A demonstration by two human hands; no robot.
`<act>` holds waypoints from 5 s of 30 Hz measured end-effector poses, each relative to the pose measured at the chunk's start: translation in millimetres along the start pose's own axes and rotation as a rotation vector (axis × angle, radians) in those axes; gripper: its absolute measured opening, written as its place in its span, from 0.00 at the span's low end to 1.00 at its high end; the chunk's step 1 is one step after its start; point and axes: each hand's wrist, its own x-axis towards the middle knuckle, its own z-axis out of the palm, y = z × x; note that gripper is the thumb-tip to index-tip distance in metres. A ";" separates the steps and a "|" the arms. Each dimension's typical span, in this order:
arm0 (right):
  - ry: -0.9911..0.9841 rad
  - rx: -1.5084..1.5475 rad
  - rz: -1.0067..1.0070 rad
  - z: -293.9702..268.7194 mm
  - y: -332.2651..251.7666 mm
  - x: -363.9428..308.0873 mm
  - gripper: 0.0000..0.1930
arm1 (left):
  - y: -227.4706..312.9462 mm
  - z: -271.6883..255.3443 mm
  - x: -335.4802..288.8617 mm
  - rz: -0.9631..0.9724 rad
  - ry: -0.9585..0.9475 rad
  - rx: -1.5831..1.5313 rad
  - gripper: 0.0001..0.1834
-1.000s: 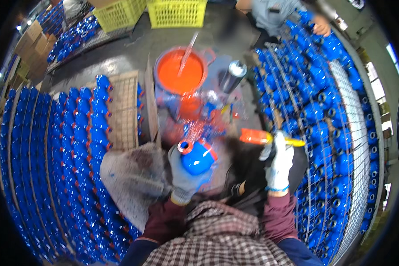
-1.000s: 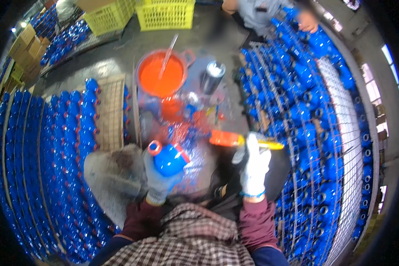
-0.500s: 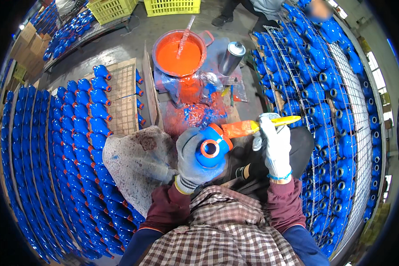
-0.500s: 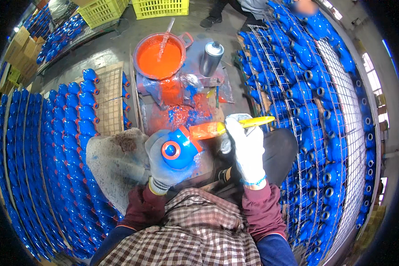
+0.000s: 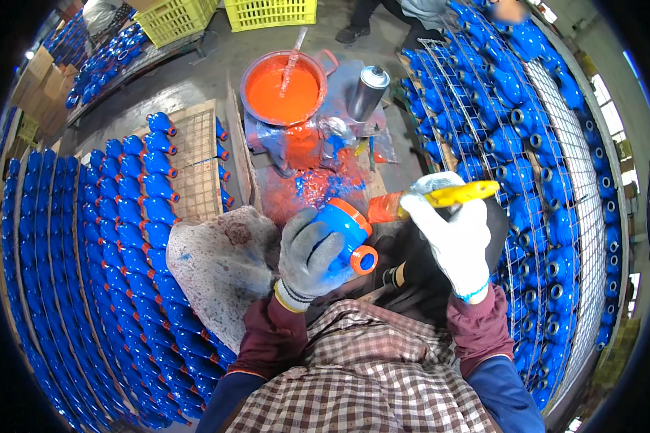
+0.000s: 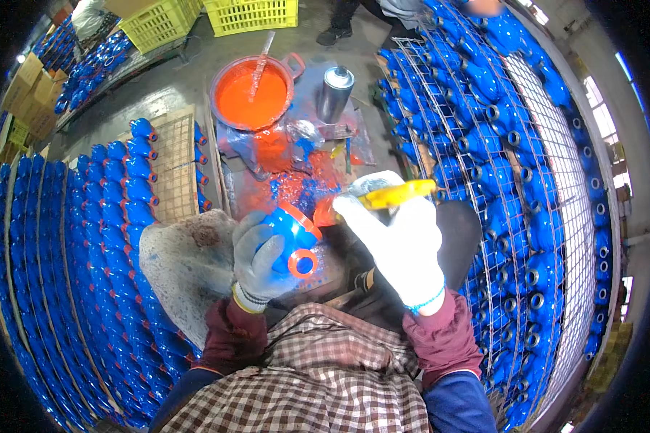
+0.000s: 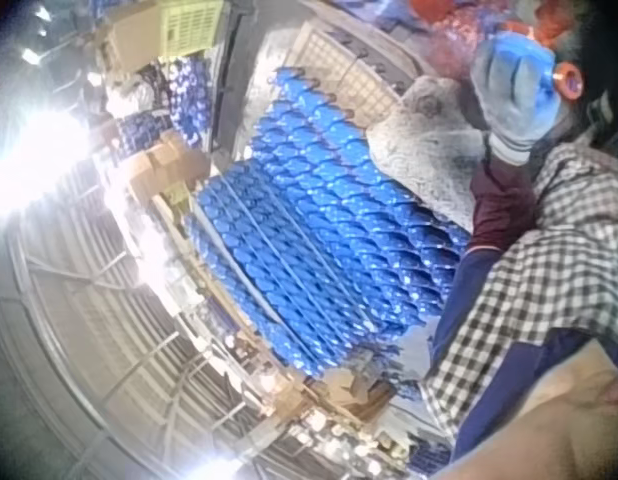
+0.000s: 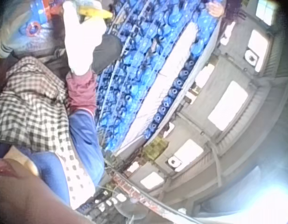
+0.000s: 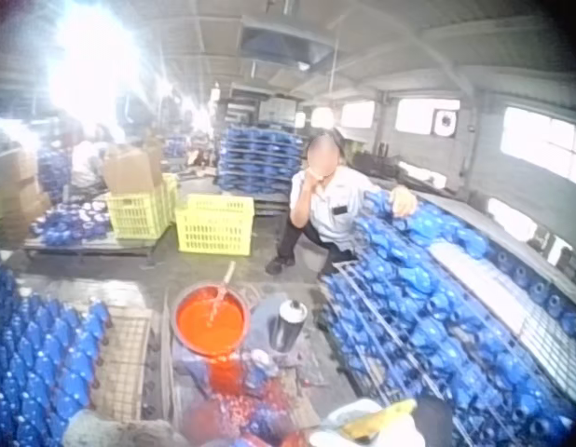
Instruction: Painting red sections onto blue metal industrial components using a brush.
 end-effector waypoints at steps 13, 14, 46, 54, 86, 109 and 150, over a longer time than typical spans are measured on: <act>-0.137 0.126 -0.411 -1.0 16.3 -21.0 0.12 | 2.2 4.8 -7.7 -0.274 0.058 -0.106 0.43; -0.140 0.104 -0.454 0.1 16.1 -20.4 0.13 | 2.3 4.9 -7.6 -0.273 0.056 -0.106 0.43; 0.078 0.291 -0.179 -8.7 34.3 -10.8 0.11 | -7.4 24.4 -12.5 -0.631 0.058 -0.345 0.51; -0.177 0.269 -0.241 -5.6 15.5 -1.0 0.11 | 3.8 14.3 -5.4 -0.429 -0.007 -0.235 0.52; 0.023 -0.143 -0.650 -23.6 20.0 -21.4 0.13 | -25.7 -36.5 19.4 -1.038 0.641 -1.421 0.28; 0.339 0.391 -0.131 -5.9 65.2 69.1 0.19 | -216.3 -145.7 -160.5 -1.594 0.351 0.184 0.55; 0.677 -0.382 -0.421 -241.1 87.4 273.8 0.17 | -6.1 -234.4 -98.2 -1.175 0.856 0.362 0.24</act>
